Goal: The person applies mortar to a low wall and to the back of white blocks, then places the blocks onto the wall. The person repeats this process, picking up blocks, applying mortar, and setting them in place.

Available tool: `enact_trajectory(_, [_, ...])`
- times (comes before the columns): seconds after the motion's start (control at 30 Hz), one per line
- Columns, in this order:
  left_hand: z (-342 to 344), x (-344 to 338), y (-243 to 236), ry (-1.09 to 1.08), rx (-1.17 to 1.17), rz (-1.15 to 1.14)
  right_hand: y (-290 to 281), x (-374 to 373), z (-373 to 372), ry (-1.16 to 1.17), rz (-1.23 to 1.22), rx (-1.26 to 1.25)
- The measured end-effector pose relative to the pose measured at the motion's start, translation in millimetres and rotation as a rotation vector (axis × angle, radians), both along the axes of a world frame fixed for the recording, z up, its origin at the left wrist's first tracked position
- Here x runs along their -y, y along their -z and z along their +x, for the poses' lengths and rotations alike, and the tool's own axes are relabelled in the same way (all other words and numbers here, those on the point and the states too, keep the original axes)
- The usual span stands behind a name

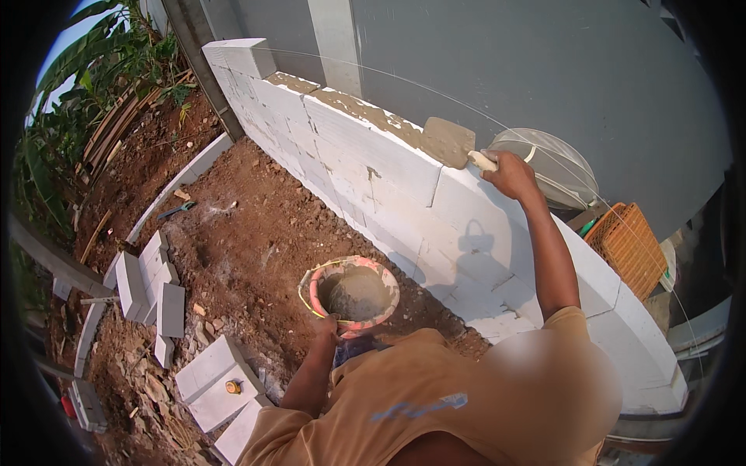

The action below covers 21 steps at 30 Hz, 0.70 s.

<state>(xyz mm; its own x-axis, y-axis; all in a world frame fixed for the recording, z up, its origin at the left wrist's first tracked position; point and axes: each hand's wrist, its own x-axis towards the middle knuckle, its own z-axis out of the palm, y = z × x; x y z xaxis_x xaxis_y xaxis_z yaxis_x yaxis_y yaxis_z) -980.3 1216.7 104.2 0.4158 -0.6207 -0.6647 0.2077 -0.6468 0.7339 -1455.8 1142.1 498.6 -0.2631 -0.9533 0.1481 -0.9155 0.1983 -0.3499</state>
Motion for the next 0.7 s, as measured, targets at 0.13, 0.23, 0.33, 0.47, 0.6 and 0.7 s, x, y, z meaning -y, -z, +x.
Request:
enact_trajectory(0.13, [7.1,-6.1,15.0,0.063,0.051,0.078,5.5,-40.7,-3.5,0.048,-0.008,-0.141])
enact_trajectory(0.23, [1.7,-15.7,-25.6,0.069,0.033,0.025,13.4,-40.2,-13.4,0.073,-0.058,-0.198])
enact_trajectory(0.33, [4.5,-22.7,-34.6,-0.020,-0.023,-0.008,30.2,-16.5,-13.4,0.048,-0.090,-0.274])
enact_trajectory(0.47, [19.5,-23.8,-1.2,-0.091,-0.046,-0.033,37.6,22.3,7.7,0.008,-0.151,-0.291])
enact_trajectory(0.6, [16.8,-19.3,1.4,0.073,0.031,0.012,44.2,24.9,31.7,-0.049,-0.219,-0.369])
enact_trajectory(0.7, [13.6,-28.4,-14.9,0.048,0.042,-0.044,52.0,-1.9,88.6,-0.290,-0.208,-0.255])
